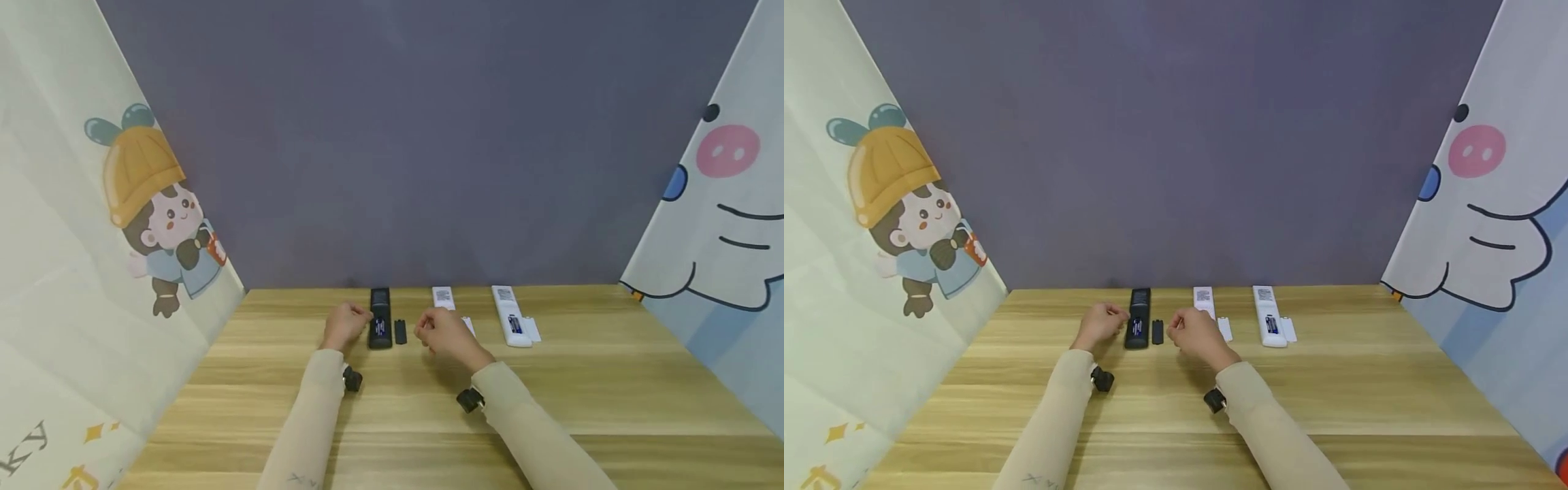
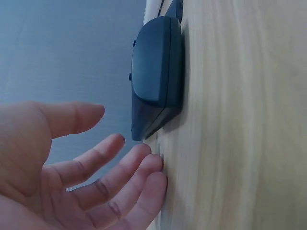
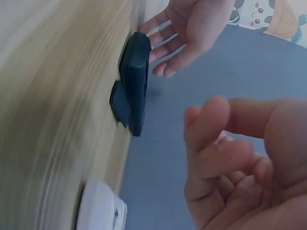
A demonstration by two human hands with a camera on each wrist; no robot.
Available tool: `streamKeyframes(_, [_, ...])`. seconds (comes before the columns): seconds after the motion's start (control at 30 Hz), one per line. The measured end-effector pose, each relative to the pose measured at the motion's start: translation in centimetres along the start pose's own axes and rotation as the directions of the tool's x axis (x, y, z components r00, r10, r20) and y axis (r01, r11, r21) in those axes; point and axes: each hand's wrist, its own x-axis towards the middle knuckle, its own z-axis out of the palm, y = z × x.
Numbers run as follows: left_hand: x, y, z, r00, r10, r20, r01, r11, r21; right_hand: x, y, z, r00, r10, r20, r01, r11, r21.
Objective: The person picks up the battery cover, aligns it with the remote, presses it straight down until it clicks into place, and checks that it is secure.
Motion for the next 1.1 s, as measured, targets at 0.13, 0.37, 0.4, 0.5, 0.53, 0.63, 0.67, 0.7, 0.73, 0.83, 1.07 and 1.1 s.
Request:
streamKeyframes(0.13, [0.6,0.0,0.6,1.000,-0.020,0.000,0.020,1.000,0.001,1.3,-0.2,1.5,0.999,0.029,-0.035,-0.029,0.999,-0.015])
streamKeyframes(0.37, [1.2,0.1,1.0,0.999,-0.042,-0.014,0.042,0.999,-0.008,3.3,-0.2,3.6,0.989,0.105,-0.099,-0.115,0.988,-0.099])
streamKeyframes(0.4, [1.3,0.2,1.1,0.999,-0.037,-0.017,0.037,0.999,-0.002,3.5,-0.3,3.8,0.988,0.106,-0.111,-0.120,0.985,-0.125])
streamKeyframes(0.5, [1.5,0.5,1.3,1.000,-0.015,-0.023,0.016,1.000,0.023,4.2,-0.3,4.3,0.984,0.102,-0.143,-0.129,0.973,-0.192])
streamKeyframes(0.53, [1.6,0.6,1.3,1.000,-0.007,-0.028,0.008,0.999,0.032,4.4,-0.3,4.4,0.984,0.097,-0.150,-0.128,0.969,-0.213])
streamKeyframes(0.63, [1.7,0.9,1.5,0.999,0.001,-0.038,0.001,0.999,0.051,4.9,-0.3,4.8,0.984,0.087,-0.153,-0.125,0.958,-0.259])
streamKeyframes(0.67, [1.7,0.9,1.6,0.999,0.000,-0.039,0.002,0.999,0.053,5.0,-0.2,4.9,0.984,0.089,-0.152,-0.128,0.955,-0.268])
streamKeyframes(0.7, [1.6,1.0,1.7,0.999,-0.002,-0.037,0.004,0.999,0.054,5.2,-0.2,5.0,0.985,0.091,-0.149,-0.130,0.952,-0.277])
streamKeyframes(0.73, [1.6,1.1,1.8,0.999,-0.001,-0.037,0.003,0.999,0.053,5.3,-0.2,5.1,0.984,0.096,-0.151,-0.137,0.947,-0.290])
streamKeyframes(0.83, [1.7,1.2,2.1,1.000,0.001,-0.031,0.000,0.999,0.048,5.5,-0.1,5.2,0.983,0.111,-0.147,-0.152,0.940,-0.306])
streamKeyframes(1.07, [1.9,1.3,2.3,0.997,-0.006,-0.071,0.013,0.996,0.092,6.1,0.3,5.8,0.991,0.072,-0.112,-0.109,0.921,-0.374])
streamKeyframes(1.1, [2.0,1.3,2.3,0.997,-0.010,-0.071,0.017,0.995,0.102,6.2,0.3,5.9,0.992,0.074,-0.106,-0.109,0.919,-0.380])
